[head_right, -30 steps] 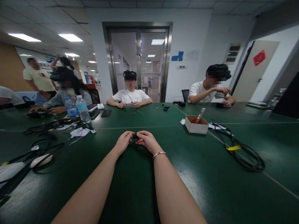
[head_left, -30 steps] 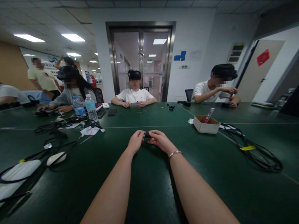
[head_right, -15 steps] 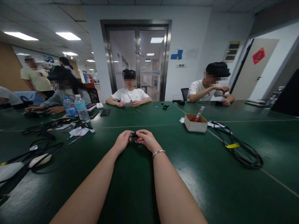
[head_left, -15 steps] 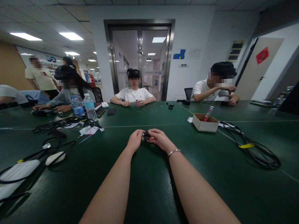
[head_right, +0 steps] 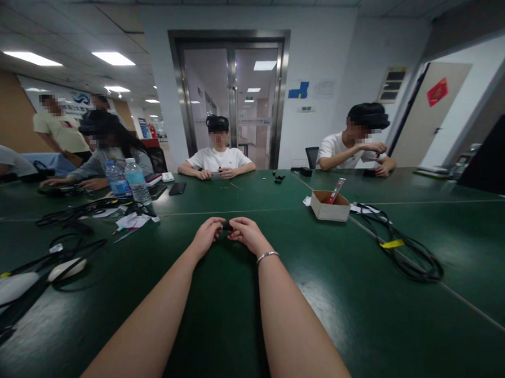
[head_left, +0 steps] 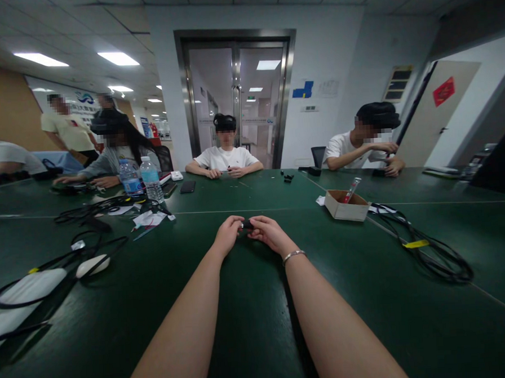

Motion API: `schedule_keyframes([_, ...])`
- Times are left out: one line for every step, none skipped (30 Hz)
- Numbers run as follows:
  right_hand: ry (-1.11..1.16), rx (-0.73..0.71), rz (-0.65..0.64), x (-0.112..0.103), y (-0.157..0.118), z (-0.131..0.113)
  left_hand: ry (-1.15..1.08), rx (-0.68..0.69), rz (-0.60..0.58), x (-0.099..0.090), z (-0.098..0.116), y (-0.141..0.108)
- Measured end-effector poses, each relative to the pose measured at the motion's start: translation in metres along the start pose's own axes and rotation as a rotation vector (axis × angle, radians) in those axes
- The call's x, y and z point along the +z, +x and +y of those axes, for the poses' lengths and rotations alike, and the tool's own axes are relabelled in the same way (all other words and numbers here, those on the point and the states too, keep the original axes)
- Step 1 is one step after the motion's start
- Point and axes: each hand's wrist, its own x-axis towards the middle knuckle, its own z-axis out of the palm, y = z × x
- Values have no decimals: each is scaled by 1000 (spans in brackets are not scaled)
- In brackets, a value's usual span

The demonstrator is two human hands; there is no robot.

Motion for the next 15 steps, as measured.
schedule_keyframes([-3, 2, 0, 0, 0, 0, -2, 8, -7, 0, 1, -1])
schedule_keyframes([-5, 4, 0, 0, 0, 0, 1, 22, -15, 0, 1, -1])
schedule_keyframes([-6, 5, -1, 0, 0, -1, 10, 38, -19, 0, 2, -2])
schedule_keyframes([-6, 7, -5, 1, 0, -1, 19, 54, -22, 0, 2, -2])
schedule_keyframes([-6, 9, -8, 1, -1, -1, 20, 63, -27, 0, 2, -2])
schedule_keyframes([-5, 9, -7, 1, -1, -1, 10, 61, -30, 0, 2, -2])
schedule_keyframes([-5, 9, -4, 1, -1, -1, -11, 50, -32, 0, 3, -2])
schedule_keyframes([-6, 7, 1, 1, -1, -1, -38, 37, -35, 0, 3, -2])
schedule_keyframes([-5, 4, 3, 1, -1, -1, -64, 26, -39, 0, 3, -1])
schedule_keyframes([-3, 1, 5, 1, -1, -1, -80, 18, -44, 1, 3, -1])
schedule_keyframes([-1, 1, 7, 0, 0, -1, -84, 16, -49, 1, 3, -1])
schedule_keyframes([1, 2, 7, 0, 0, -1, -81, 20, -56, 1, 3, -1])
schedule_keyframes([3, 3, 6, 0, 0, -1, -78, 25, -60, 1, 3, -2])
schedule_keyframes([5, 4, 4, 0, 0, -1, -73, 26, -55, 1, 3, -2])
schedule_keyframes([5, 3, 4, 0, 0, -1, -66, 25, -42, 2, 3, -2])
